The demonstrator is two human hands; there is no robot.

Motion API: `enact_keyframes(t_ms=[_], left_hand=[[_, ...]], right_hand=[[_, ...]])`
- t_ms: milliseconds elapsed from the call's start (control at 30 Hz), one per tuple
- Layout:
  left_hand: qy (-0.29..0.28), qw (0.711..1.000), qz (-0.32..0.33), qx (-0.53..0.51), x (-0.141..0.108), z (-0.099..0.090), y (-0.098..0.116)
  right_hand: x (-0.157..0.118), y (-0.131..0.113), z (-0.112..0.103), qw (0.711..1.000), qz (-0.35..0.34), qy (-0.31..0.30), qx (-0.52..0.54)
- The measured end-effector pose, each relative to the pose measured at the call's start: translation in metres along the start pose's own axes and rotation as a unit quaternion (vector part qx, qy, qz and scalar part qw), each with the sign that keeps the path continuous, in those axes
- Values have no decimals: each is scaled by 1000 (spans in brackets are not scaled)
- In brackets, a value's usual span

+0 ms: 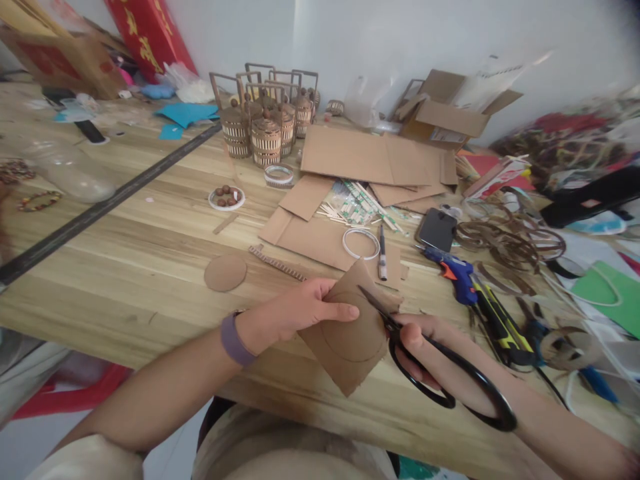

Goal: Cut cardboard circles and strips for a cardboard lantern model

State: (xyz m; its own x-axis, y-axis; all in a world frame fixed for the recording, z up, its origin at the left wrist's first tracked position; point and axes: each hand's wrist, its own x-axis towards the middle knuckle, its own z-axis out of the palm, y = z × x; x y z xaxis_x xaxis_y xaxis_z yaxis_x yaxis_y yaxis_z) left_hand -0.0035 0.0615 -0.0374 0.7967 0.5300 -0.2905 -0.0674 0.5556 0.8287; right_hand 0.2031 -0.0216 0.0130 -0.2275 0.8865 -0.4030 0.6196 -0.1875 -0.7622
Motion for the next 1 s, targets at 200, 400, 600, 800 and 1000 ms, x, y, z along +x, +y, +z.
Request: enact_keyframes(t_ms=[200, 400, 600, 800, 1000], left_hand=[[-19, 1000, 3, -2, 1, -1, -2], [-44, 999, 2, 15, 2, -1, -3], [-50, 999, 1, 18, 2, 1, -2], [-64, 998, 0, 25, 1, 0, 0], [-73, 997, -4, 34, 1, 0, -1]], right_hand=[[1, 10, -1, 1000, -7, -8, -7], [2, 24, -4, 998, -47, -27, -15], [2, 14, -7, 998, -38, -43, -16], [2, 23, -7, 999, -35, -40, -2], [0, 27, -5, 999, -38, -35, 0]])
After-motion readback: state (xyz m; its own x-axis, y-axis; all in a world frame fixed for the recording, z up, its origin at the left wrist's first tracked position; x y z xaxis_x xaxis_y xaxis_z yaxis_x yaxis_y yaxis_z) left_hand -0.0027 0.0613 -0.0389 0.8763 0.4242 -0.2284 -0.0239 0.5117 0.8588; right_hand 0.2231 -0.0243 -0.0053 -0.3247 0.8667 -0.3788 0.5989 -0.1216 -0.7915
